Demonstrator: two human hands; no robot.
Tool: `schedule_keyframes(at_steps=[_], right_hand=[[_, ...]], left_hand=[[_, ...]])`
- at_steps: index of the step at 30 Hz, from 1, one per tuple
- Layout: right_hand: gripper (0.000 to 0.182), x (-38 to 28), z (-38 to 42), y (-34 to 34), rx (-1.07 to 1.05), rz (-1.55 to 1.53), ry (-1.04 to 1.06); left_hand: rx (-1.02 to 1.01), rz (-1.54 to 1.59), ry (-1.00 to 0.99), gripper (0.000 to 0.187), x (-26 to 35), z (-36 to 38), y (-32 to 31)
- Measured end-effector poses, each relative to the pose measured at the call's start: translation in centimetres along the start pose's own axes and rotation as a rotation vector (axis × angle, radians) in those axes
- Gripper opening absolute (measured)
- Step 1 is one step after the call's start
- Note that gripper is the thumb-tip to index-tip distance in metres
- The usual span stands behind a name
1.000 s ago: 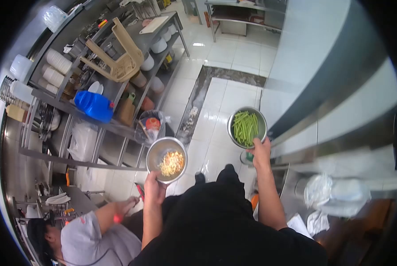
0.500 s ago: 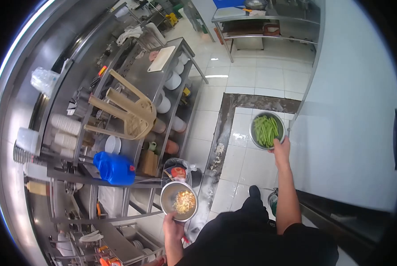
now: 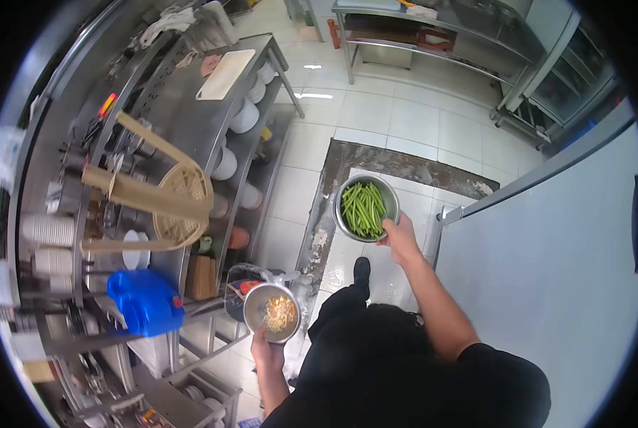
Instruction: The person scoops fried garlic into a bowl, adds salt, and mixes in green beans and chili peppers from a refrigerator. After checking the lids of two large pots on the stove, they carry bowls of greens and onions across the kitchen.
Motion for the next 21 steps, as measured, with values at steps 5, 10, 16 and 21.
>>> schedule_keyframes(at_steps=[5, 10, 16, 21], right_hand=[[0.033, -3.0, -0.9, 2.1, 0.103, 0.065, -0.014], [0.035, -5.2, -2.8, 7.7, 0.306, 0.042, 0.061], [0.034, -7.4, -7.0, 14.8, 0.541, -0.058, 0.152], [0.031, -9.9, -13.2, 19.7, 0.707, -0.148, 0.159]], left_hand=[[-0.142, -0.160, 0.044, 0.047, 5.1, -9.9, -11.5], [-0.366, -0.301, 0.022, 0.043, 6.7, -18.6, -28.5], [-0.622, -0.287, 0.129, 0.044, 1.3, -24.2, -46.4], [-0.636, -0.386, 0.209, 0.043, -5.4, -23.9, -58.8]])
Point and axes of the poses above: each hand's wrist, its own z-axis away from the middle knuckle, its own y-axis out of the back of the hand, x = y × z, the point moved 2 cm from there along -z, towards the middle knuckle, and after that the axes turned 3 degrees about z, right-handed, at the moved point
